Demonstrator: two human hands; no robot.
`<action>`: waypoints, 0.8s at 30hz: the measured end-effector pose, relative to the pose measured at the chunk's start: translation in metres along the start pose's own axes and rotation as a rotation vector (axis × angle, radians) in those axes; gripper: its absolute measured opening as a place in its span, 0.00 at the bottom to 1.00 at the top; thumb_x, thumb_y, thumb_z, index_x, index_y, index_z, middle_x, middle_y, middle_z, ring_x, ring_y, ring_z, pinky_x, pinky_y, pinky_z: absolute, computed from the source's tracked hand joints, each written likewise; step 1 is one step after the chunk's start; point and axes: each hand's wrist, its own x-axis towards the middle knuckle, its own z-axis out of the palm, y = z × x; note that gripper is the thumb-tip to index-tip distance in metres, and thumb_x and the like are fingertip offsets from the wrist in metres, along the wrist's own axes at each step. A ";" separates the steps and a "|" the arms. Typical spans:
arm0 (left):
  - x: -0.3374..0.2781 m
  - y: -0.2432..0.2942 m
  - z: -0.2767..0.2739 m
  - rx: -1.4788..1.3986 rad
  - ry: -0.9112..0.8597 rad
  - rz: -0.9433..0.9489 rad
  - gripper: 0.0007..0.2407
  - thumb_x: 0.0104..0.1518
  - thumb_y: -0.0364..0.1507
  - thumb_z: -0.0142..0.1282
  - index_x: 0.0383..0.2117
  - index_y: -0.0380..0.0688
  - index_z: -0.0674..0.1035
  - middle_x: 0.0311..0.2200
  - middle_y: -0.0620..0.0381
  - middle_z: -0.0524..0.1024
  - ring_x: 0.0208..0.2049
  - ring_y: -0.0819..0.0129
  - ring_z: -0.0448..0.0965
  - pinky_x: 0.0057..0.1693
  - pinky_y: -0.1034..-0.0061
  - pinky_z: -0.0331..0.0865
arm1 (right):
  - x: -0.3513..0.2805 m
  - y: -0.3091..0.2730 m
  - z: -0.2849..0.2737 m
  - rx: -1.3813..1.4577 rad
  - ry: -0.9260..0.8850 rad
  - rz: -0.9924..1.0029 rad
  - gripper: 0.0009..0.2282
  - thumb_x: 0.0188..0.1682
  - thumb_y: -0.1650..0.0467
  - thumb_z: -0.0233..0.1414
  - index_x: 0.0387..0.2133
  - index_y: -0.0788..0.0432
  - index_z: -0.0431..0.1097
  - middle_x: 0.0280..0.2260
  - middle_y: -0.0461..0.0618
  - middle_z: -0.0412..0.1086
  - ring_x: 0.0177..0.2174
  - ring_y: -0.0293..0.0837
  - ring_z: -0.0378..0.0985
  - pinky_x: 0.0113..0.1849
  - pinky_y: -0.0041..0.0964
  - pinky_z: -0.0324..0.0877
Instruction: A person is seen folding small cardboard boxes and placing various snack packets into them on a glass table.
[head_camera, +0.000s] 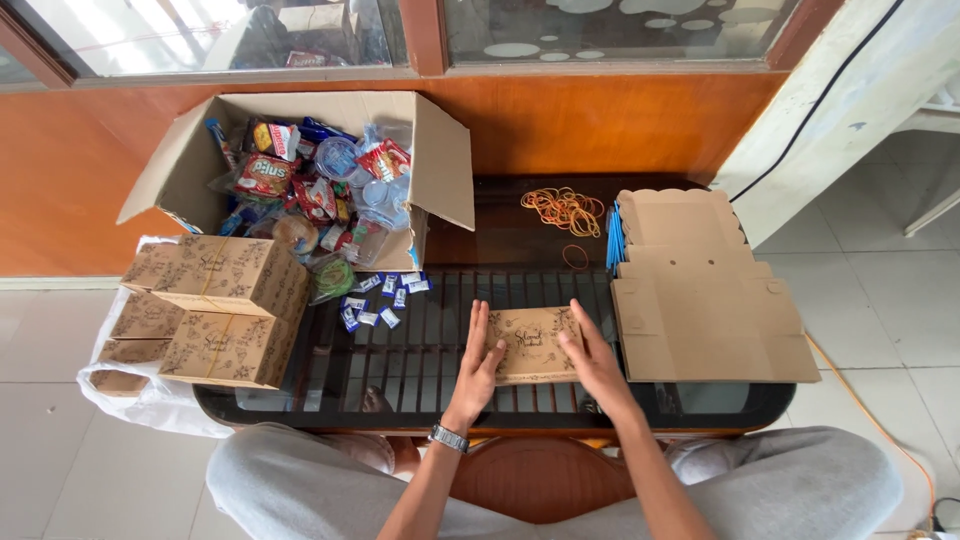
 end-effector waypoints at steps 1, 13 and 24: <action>-0.002 -0.003 0.001 0.007 0.001 0.002 0.28 0.66 0.24 0.41 0.74 0.53 0.49 0.75 0.51 0.33 0.73 0.46 0.31 0.72 0.49 0.39 | 0.015 0.013 -0.005 0.006 -0.001 -0.004 0.34 0.54 0.54 0.47 0.73 0.46 0.45 0.71 0.63 0.43 0.68 0.65 0.42 0.64 0.67 0.42; 0.002 -0.038 0.001 0.031 0.061 0.099 0.25 0.65 0.41 0.45 0.69 0.57 0.61 0.75 0.58 0.42 0.76 0.63 0.37 0.73 0.56 0.42 | 0.245 0.101 -0.045 -0.527 0.328 -0.217 0.11 0.53 0.69 0.54 0.46 0.61 0.76 0.43 0.55 0.78 0.38 0.50 0.83 0.41 0.40 0.77; 0.003 -0.040 0.002 0.004 0.075 0.120 0.23 0.65 0.44 0.44 0.67 0.55 0.65 0.75 0.55 0.44 0.75 0.59 0.42 0.70 0.55 0.53 | 0.336 0.162 -0.076 -0.787 0.567 -0.277 0.03 0.47 0.74 0.57 0.31 0.56 0.79 0.40 0.62 0.70 0.31 0.53 0.80 0.38 0.39 0.78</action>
